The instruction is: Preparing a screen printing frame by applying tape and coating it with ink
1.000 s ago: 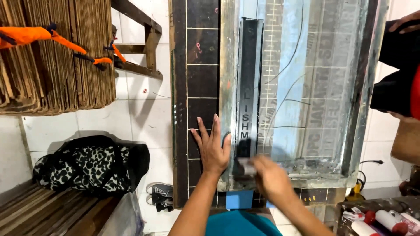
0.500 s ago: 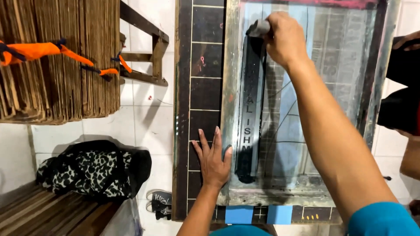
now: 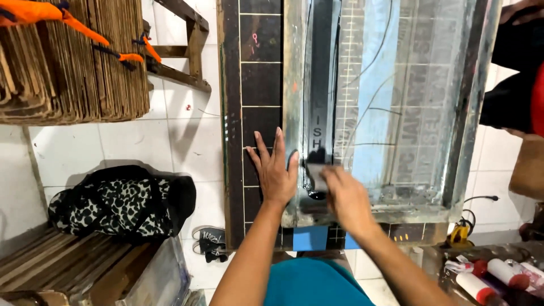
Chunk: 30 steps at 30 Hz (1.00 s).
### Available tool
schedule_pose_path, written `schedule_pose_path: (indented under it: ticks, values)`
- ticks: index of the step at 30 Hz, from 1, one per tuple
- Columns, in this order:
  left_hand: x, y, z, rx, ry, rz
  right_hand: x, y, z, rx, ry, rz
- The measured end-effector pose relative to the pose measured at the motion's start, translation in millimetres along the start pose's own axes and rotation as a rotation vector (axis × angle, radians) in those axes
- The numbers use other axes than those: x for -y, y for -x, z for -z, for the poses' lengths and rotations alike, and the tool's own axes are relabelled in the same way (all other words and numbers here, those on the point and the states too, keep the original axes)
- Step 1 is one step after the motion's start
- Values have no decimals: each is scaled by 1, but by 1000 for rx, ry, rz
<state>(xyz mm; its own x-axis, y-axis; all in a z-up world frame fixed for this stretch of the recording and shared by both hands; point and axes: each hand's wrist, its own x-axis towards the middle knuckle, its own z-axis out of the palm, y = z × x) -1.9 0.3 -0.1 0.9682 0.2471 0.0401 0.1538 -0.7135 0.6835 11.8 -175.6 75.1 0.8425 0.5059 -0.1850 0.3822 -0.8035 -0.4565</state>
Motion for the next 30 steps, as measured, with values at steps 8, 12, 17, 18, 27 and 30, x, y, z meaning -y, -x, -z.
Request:
schedule_pose_path:
  ticks: [8, 12, 17, 18, 27, 30]
  values:
    - [1, 1, -3, 27, -36, 24, 24, 74, -27, -313, 5, 211]
    - [-1, 1, -1, 13, -14, 25, 21, 89, -25, -333, 103, 228]
    - [2, 4, -2, 67, 41, 109, -38, 50, 43, -188, 0, 32]
    - [1, 3, -1, 60, 34, 115, -88, 55, 50, -186, -5, 42]
    - [2, -1, -4, -40, 47, -37, -282, 70, 75, -213, -88, -523]
    - [1, -1, -4, -26, 63, -7, -260, 68, 86, -261, -171, -585]
